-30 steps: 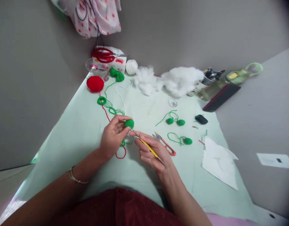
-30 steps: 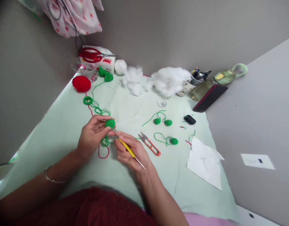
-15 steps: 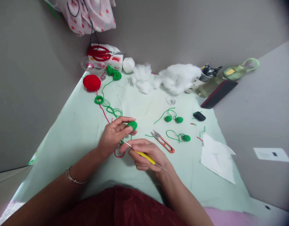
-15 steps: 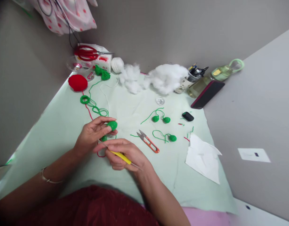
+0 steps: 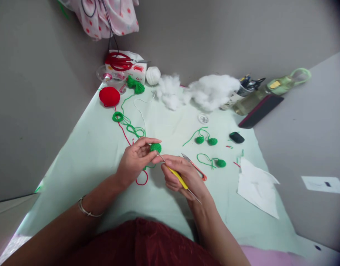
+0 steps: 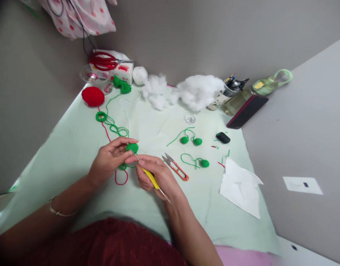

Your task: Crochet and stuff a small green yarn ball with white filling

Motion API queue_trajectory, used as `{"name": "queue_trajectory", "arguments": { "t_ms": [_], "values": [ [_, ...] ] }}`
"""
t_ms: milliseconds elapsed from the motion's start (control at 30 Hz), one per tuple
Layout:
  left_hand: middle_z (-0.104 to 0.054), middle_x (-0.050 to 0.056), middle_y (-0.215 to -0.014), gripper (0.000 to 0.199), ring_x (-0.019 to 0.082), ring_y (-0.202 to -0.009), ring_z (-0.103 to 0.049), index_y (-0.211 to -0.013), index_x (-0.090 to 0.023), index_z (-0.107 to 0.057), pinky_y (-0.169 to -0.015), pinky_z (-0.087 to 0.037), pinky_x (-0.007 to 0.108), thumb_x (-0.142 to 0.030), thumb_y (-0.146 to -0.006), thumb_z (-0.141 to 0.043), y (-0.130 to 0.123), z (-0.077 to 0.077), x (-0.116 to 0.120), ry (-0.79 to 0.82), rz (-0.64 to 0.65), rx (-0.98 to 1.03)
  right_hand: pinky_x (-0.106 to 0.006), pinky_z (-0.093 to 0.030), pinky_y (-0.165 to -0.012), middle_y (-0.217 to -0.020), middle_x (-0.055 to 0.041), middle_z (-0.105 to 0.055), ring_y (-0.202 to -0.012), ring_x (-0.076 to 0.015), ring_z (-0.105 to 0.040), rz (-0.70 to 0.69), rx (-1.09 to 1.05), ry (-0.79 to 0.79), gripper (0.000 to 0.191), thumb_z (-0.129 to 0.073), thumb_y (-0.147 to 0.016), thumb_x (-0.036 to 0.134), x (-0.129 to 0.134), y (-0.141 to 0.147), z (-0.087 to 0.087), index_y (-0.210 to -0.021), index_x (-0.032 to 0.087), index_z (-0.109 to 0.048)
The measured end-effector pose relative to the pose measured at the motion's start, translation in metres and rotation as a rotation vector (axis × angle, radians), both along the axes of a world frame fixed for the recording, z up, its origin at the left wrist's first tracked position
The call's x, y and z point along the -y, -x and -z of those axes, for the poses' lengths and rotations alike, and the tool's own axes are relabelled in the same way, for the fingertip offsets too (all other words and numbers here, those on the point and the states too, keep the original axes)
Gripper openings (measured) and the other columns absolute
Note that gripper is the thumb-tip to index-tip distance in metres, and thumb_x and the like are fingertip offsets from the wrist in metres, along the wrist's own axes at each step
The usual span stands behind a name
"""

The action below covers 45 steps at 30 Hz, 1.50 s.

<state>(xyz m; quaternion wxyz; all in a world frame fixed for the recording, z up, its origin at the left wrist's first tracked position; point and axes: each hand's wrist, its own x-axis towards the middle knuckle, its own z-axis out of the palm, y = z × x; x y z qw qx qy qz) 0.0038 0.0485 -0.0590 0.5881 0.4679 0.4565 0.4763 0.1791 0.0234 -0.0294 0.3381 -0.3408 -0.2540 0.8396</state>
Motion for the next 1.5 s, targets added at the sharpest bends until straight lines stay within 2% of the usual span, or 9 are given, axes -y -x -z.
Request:
{"name": "queue_trajectory", "arguments": {
  "t_ms": [333,567,833,933,1033,1100,1200,1267,1500],
  "values": [
    [-0.064,0.006,-0.106,0.023,0.016,-0.094,-0.065,-0.107,-0.021,-0.078,-0.08,-0.057,0.025,-0.012,-0.088,-0.069,0.001,0.014,0.0,-0.434,-0.073,-0.269,-0.019,-0.015,-0.038,-0.05,0.0127,-0.031,-0.038,-0.0022,-0.011,-0.011,-0.063,0.097,0.016,-0.064,-0.091,0.027,-0.006,-0.003,0.002,-0.093,0.015,-0.074],
    [-0.066,0.004,-0.097,0.016,0.014,-0.079,-0.066,-0.103,-0.019,-0.076,-0.073,-0.055,0.026,-0.02,-0.09,-0.066,-0.002,0.006,0.004,-0.138,0.018,-0.139,-0.023,-0.022,-0.048,-0.054,0.0098,-0.037,-0.048,-0.0081,-0.027,0.102,0.492,-0.354,0.021,-0.05,-0.101,0.032,0.011,0.01,-0.005,-0.101,0.017,-0.065],
    [-0.064,-0.004,-0.064,0.011,0.013,-0.059,-0.063,-0.091,-0.018,-0.071,-0.06,-0.051,0.024,-0.018,-0.082,-0.065,-0.003,0.004,-0.003,0.023,0.144,-0.007,-0.028,-0.025,-0.057,-0.062,0.0083,-0.035,-0.053,-0.0105,-0.03,-0.025,0.962,-0.712,0.016,-0.043,-0.101,0.027,0.027,0.02,-0.008,-0.088,0.022,-0.049],
    [-0.067,-0.002,-0.07,0.013,0.012,-0.059,-0.061,-0.093,-0.018,-0.074,-0.061,-0.052,0.025,-0.02,-0.082,-0.067,-0.004,0.008,-0.004,0.024,0.137,-0.004,-0.026,-0.025,-0.054,-0.06,0.008,-0.039,-0.051,-0.0101,-0.031,0.025,0.806,-0.575,0.015,-0.048,-0.099,0.031,0.018,0.017,-0.002,-0.088,0.021,-0.053],
    [-0.071,0.001,-0.082,0.017,0.014,-0.07,-0.064,-0.098,-0.018,-0.074,-0.069,-0.055,0.026,-0.023,-0.082,-0.071,-0.005,0.012,-0.004,0.0,0.08,0.012,-0.023,-0.019,-0.044,-0.052,0.0118,-0.035,-0.042,-0.0075,-0.02,0.03,0.314,-0.203,0.018,-0.055,-0.096,0.037,0.008,0.014,0.004,-0.091,0.019,-0.058],
    [-0.071,0.003,-0.097,0.021,0.017,-0.088,-0.068,-0.102,-0.019,-0.071,-0.082,-0.057,0.029,-0.027,-0.083,-0.073,-0.004,0.014,-0.007,-0.025,-0.001,0.04,-0.023,-0.015,-0.039,-0.047,0.0141,-0.031,-0.037,-0.0059,-0.013,-0.103,-0.009,-0.014,0.022,-0.063,-0.091,0.039,0.008,0.016,0.006,-0.092,0.017,-0.063],
    [-0.067,0.004,-0.108,0.027,0.019,-0.1,-0.068,-0.105,-0.021,-0.062,-0.095,-0.058,0.035,-0.033,-0.084,-0.074,0.0,0.015,-0.013,-0.04,-0.114,0.094,-0.025,-0.022,-0.039,-0.045,0.0094,-0.044,-0.035,-0.0075,-0.028,-0.508,-0.275,0.002,0.035,-0.071,-0.086,0.045,0.019,0.024,0.001,-0.094,0.012,-0.07],
    [-0.067,0.003,-0.108,0.029,0.018,-0.094,-0.071,-0.106,-0.022,-0.058,-0.095,-0.058,0.038,-0.033,-0.085,-0.075,0.003,0.011,-0.015,-0.035,-0.135,0.127,-0.024,-0.026,-0.046,-0.05,0.0074,-0.046,-0.043,-0.008,-0.035,-0.525,-0.148,-0.135,0.036,-0.07,-0.09,0.047,0.025,0.024,-0.008,-0.098,0.011,-0.072],
    [-0.075,0.005,-0.11,0.029,0.019,-0.106,-0.07,-0.107,-0.022,-0.061,-0.101,-0.05,0.033,-0.028,-0.084,-0.078,0.009,-0.021,-0.005,0.089,-0.066,0.274,-0.036,-0.045,-0.077,-0.082,-0.0049,-0.064,-0.076,-0.0206,-0.057,0.099,1.175,-0.815,0.034,-0.05,-0.104,0.042,-0.001,-0.02,-0.029,-0.118,0.02,-0.073]
  ]
}}
